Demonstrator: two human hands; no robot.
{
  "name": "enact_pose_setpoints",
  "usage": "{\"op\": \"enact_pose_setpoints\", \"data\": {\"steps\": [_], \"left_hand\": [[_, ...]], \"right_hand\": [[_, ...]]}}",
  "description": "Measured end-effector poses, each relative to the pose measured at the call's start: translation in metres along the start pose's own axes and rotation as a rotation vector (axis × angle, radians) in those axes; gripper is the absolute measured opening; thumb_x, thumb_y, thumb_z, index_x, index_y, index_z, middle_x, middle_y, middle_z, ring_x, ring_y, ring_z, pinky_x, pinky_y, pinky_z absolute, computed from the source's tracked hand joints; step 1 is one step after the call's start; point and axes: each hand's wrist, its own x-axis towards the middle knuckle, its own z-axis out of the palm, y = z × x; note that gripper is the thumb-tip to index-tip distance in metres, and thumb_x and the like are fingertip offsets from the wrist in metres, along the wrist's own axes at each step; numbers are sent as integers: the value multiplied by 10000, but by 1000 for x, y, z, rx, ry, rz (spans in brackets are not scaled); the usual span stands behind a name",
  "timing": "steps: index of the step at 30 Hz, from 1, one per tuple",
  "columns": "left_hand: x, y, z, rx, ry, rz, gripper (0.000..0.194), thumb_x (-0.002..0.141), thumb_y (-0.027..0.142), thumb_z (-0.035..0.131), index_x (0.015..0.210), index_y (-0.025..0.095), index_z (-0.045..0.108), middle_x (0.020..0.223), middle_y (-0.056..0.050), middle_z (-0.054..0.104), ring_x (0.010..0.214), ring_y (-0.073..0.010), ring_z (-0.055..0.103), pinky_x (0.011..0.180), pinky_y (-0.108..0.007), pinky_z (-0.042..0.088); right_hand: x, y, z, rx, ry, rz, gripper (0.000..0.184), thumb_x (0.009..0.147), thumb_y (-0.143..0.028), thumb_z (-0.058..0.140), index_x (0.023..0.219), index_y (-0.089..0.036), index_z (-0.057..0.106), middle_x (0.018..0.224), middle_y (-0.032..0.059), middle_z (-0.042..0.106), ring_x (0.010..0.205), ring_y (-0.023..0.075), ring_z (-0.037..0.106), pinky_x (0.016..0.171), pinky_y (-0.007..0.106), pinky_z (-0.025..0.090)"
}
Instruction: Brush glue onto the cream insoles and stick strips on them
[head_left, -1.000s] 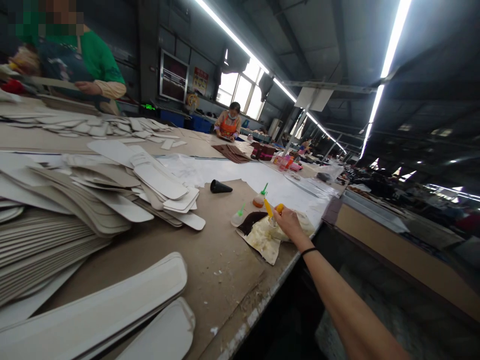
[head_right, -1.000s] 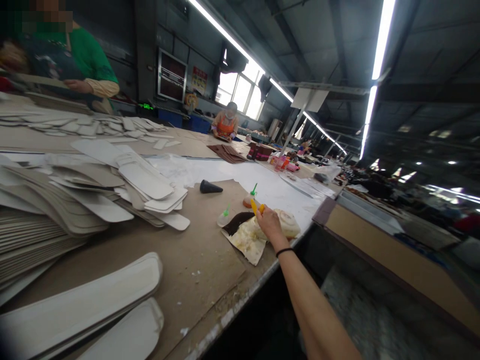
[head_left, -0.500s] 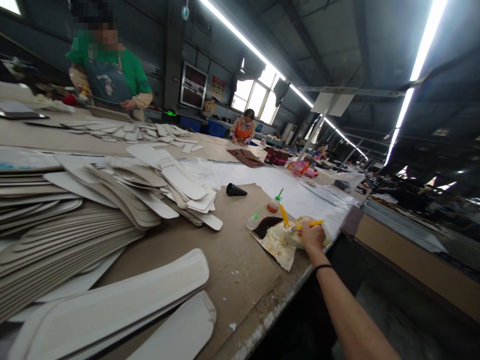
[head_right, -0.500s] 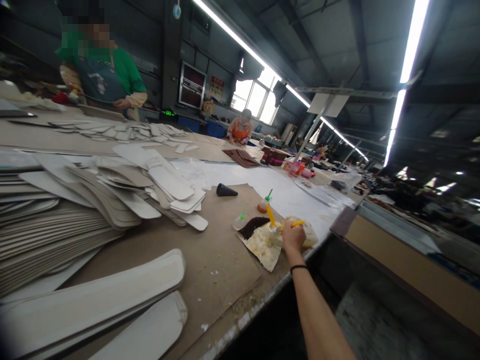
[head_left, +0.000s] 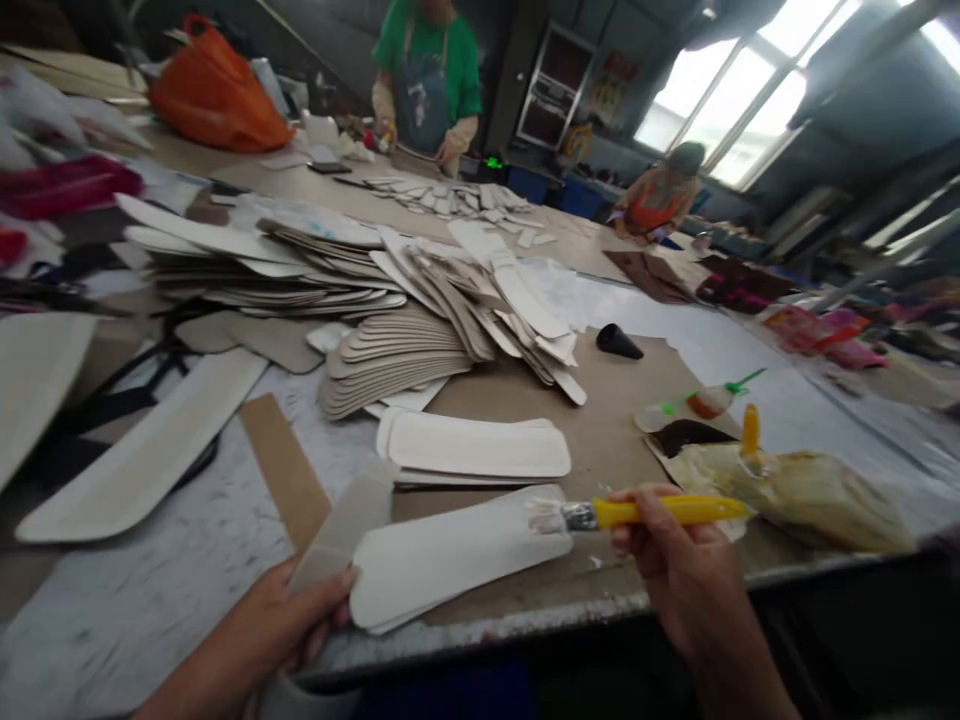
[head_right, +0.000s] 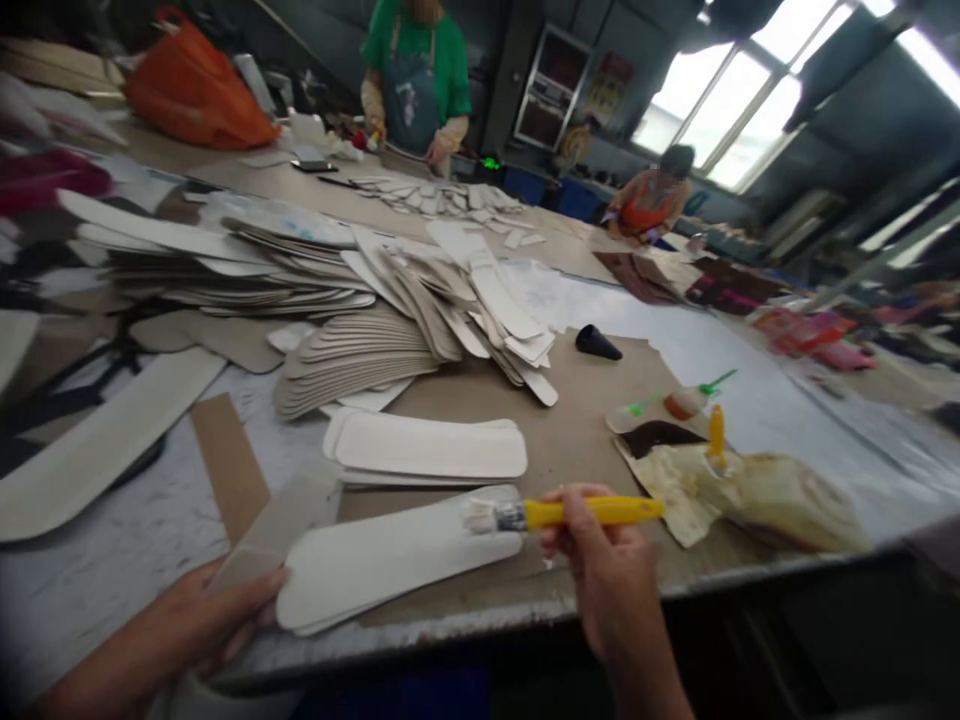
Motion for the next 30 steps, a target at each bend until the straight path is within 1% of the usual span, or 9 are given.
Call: {"op": "enact_pose_setpoints", "data": {"steps": [2,4,7,10,13,18,21,26,30], "left_hand": [[-1,-3,-3,-43,-28,-4,489,671,656,560,624,171,517,414,75,408,427,-77,313,459,-212,235],[-1,-1,-4,-58,-40,3,483,667,646,570,636,166,527,435,65,421,439,-82,314,463,-214,242],[0,2,-4,-70,-56,20,482,665,641,570,637,161,528,441,56,431,442,-84,319,464,-215,244],[1,0,-5,-82,-67,27,475,653,636,566,628,163,529,426,54,432,430,-87,328,454,-216,252],[3,-3,-5,-89,-72,24,476,644,641,555,620,166,527,414,58,424,416,-83,323,448,-215,260],[4,-2,-5,-91,-86,17,479,631,651,539,611,173,515,403,56,428,393,-78,320,432,-214,247],[5,-3,-5,-95,-89,15,471,630,642,539,605,173,508,401,56,425,389,-76,317,428,-213,248],[3,-4,-6,-100,-91,36,468,667,630,528,632,163,527,422,57,435,403,-75,334,435,-205,269],[3,-6,-5,-89,-84,35,458,674,622,541,626,167,515,411,62,429,393,-71,325,430,-205,252]], "right_hand": [[-27,12,39,-33,-210,26,269,727,-414,735,764,-162,650,635,-2,633,519,83,571,513,168,501],[-46,25,69,-76,-356,50,275,782,-431,681,772,-158,645,585,-8,609,527,91,576,535,180,501],[-57,40,91,-149,-400,75,276,809,-433,647,796,-158,623,570,-9,600,537,102,576,549,197,496],[-58,46,90,-248,-377,47,273,812,-435,639,814,-163,610,579,-4,606,543,114,578,556,211,497],[-58,43,87,-306,-366,8,261,814,-431,634,819,-171,612,598,0,609,547,127,588,552,225,502],[-66,40,98,-286,-400,24,255,830,-432,609,819,-177,607,587,-6,594,543,137,588,553,244,507],[-68,41,103,-287,-357,27,264,817,-440,623,802,-177,608,580,-13,583,542,130,582,546,231,503],[-68,41,104,-302,-355,0,262,823,-440,615,800,-180,612,570,-13,586,527,128,576,532,230,500],[-68,45,104,-321,-402,15,266,840,-447,586,826,-181,593,583,-11,588,539,137,584,542,240,497]]}}
